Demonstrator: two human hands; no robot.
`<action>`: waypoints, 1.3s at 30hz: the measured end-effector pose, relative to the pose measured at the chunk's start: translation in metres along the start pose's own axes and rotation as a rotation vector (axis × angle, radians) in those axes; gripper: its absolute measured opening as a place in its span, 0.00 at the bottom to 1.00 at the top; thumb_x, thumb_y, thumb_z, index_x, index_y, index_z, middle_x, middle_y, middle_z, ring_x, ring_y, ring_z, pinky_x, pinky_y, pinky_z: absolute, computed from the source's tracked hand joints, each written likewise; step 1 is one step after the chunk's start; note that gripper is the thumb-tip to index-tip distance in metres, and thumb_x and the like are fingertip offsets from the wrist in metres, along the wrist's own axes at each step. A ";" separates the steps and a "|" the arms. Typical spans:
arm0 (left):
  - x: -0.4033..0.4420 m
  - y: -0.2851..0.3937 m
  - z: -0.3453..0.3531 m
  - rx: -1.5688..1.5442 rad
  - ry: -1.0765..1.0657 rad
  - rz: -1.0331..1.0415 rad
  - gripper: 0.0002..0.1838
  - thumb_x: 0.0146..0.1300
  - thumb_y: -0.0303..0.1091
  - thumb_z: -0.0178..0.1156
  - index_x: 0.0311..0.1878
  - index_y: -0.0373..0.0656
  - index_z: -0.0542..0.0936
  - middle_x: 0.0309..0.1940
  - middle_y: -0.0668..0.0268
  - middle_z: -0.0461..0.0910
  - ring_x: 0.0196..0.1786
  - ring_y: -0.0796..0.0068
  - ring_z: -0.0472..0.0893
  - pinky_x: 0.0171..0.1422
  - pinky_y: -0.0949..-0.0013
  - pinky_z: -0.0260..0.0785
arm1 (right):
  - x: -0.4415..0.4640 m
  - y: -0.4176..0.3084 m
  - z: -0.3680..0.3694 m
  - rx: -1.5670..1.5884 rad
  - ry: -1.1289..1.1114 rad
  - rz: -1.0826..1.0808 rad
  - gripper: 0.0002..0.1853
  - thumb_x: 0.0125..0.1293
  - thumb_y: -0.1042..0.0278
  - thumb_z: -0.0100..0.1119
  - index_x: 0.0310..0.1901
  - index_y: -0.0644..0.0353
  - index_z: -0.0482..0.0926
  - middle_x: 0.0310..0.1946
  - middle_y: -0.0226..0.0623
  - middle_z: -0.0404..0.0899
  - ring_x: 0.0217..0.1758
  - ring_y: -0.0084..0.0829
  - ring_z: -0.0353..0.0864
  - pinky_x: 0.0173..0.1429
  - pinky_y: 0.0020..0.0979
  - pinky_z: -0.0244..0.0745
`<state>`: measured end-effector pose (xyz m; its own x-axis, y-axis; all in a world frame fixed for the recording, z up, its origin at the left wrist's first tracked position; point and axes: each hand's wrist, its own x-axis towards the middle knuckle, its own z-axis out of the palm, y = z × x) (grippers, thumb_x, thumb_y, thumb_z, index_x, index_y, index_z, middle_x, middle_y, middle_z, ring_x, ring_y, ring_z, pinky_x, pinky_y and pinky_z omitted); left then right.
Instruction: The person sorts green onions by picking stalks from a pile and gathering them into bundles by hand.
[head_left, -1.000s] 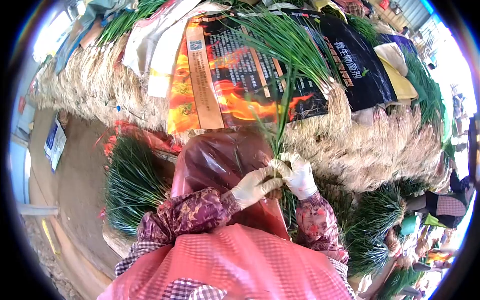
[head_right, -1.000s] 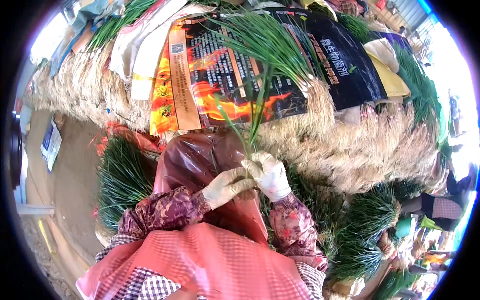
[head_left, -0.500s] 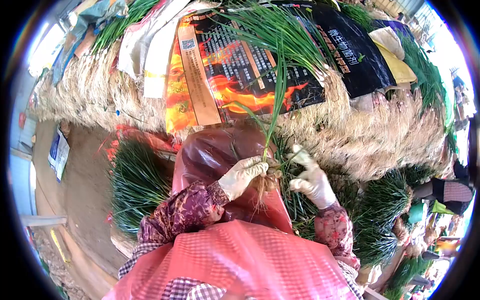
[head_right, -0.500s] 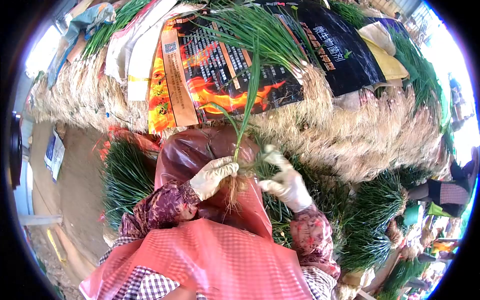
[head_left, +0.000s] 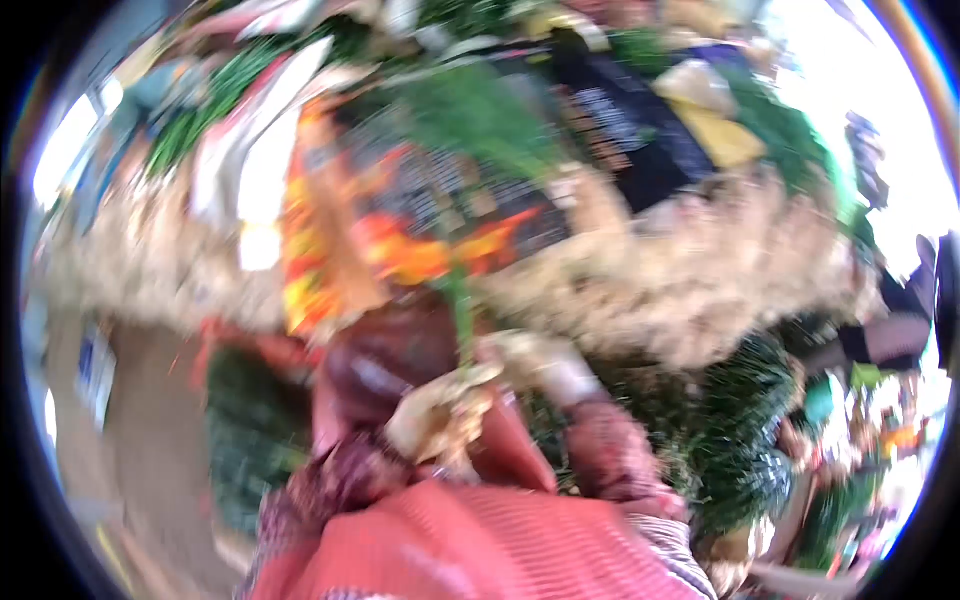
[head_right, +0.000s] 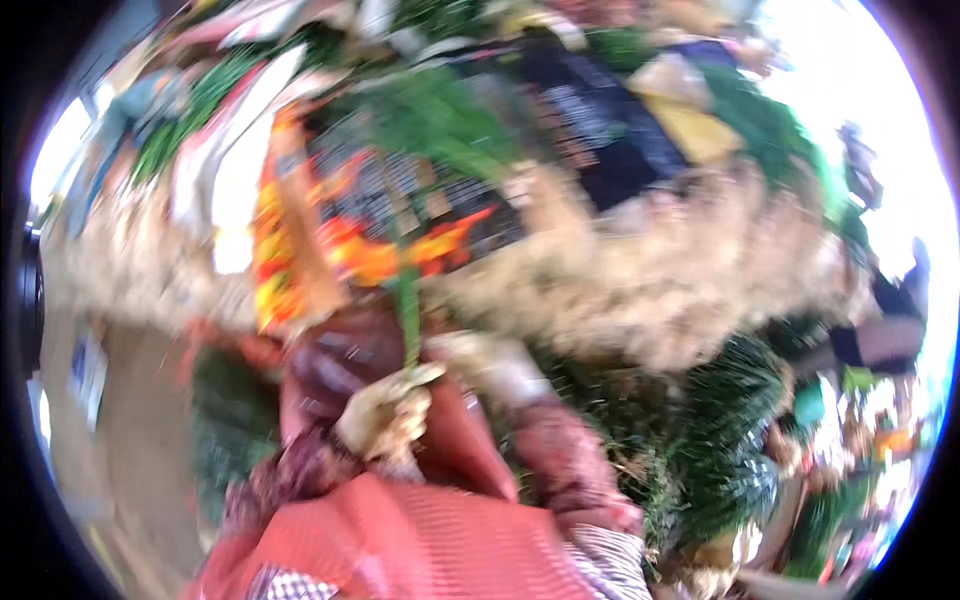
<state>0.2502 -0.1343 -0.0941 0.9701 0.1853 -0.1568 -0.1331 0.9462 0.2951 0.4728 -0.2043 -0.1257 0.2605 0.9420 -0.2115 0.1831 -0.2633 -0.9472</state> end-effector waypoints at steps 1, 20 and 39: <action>0.004 -0.002 0.000 -0.013 0.002 -0.026 0.26 0.66 0.37 0.55 0.66 0.41 0.67 0.22 0.74 0.64 0.21 0.81 0.65 0.27 0.75 0.59 | 0.010 -0.006 0.022 0.112 -0.050 -0.083 0.13 0.67 0.58 0.60 0.44 0.59 0.83 0.38 0.29 0.83 0.36 0.21 0.80 0.39 0.27 0.76; -0.015 0.059 0.005 0.210 0.141 0.538 0.23 0.75 0.47 0.45 0.65 0.43 0.68 0.18 0.77 0.67 0.08 0.87 0.61 0.13 0.78 0.55 | -0.013 -0.016 0.095 -0.670 -0.088 -0.801 0.11 0.55 0.61 0.65 0.32 0.61 0.83 0.49 0.48 0.78 0.54 0.46 0.76 0.59 0.41 0.70; -0.010 0.102 0.032 0.496 0.289 0.549 0.17 0.74 0.33 0.47 0.60 0.36 0.73 0.15 0.74 0.69 0.10 0.88 0.60 0.15 0.80 0.54 | 0.024 0.029 0.001 -0.833 -0.380 0.189 0.29 0.69 0.45 0.46 0.66 0.53 0.68 0.53 0.54 0.77 0.55 0.49 0.79 0.60 0.42 0.73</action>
<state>0.2333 -0.0479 -0.0324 0.6920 0.7168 -0.0857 -0.4052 0.4840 0.7756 0.4835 -0.1889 -0.1590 0.0549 0.8344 -0.5484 0.8280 -0.3450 -0.4420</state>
